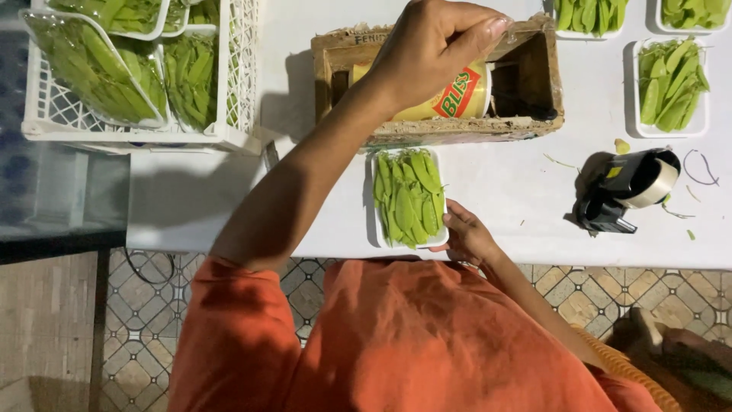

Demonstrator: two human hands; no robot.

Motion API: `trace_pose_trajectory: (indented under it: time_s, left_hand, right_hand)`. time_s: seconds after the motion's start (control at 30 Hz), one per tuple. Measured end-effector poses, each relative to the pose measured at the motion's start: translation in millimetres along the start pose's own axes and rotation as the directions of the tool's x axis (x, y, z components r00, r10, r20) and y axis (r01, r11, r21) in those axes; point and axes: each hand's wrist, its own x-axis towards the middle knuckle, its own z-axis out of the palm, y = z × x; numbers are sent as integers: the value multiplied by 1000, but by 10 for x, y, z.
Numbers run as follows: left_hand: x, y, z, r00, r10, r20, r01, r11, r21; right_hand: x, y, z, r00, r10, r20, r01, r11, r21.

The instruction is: Wrapping trays of green beans with plastic film and securing them with tape at a packing station.

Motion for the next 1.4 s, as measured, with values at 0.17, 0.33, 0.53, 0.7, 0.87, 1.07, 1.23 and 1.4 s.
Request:
trace_pose_trajectory:
  time_s: [0.17, 0.33, 0.53, 0.7, 0.87, 1.07, 1.23, 1.4]
  left_hand:
    - [14, 35, -36, 1000, 25, 3, -25, 1000, 1]
    - [53, 69, -32, 1000, 30, 7, -30, 999, -30]
    - [95, 241, -79, 999, 30, 19, -30, 999, -12]
    - [199, 533, -171, 993, 107, 44, -106, 994, -27]
    - [247, 794, -236, 992, 102, 73, -99, 994, -42]
    - [314, 949, -269, 988, 150, 35, -150, 988, 19]
    - [383, 1074, -303, 975, 209, 78, -209, 978, -3]
    - [433, 1191, -319, 975, 199, 96, -196, 980, -38]
  right_hand:
    - [-267, -172, -1, 985, -153, 85, 164, 975, -150]
    - [-395, -185, -108, 966, -235, 107, 236, 972, 3]
    - [-469, -352, -36, 948, -315, 44, 314, 949, 26]
    - [-367, -542, 113, 922, -384, -52, 387, 921, 54]
    - [-178, -684, 163, 914, -405, -29, 406, 913, 34]
    - [-93, -814, 247, 901, -434, -22, 434, 901, 21]
    - [-22, -851, 253, 894, -447, -12, 447, 894, 31]
    - [34, -869, 239, 904, -425, -50, 427, 904, 31]
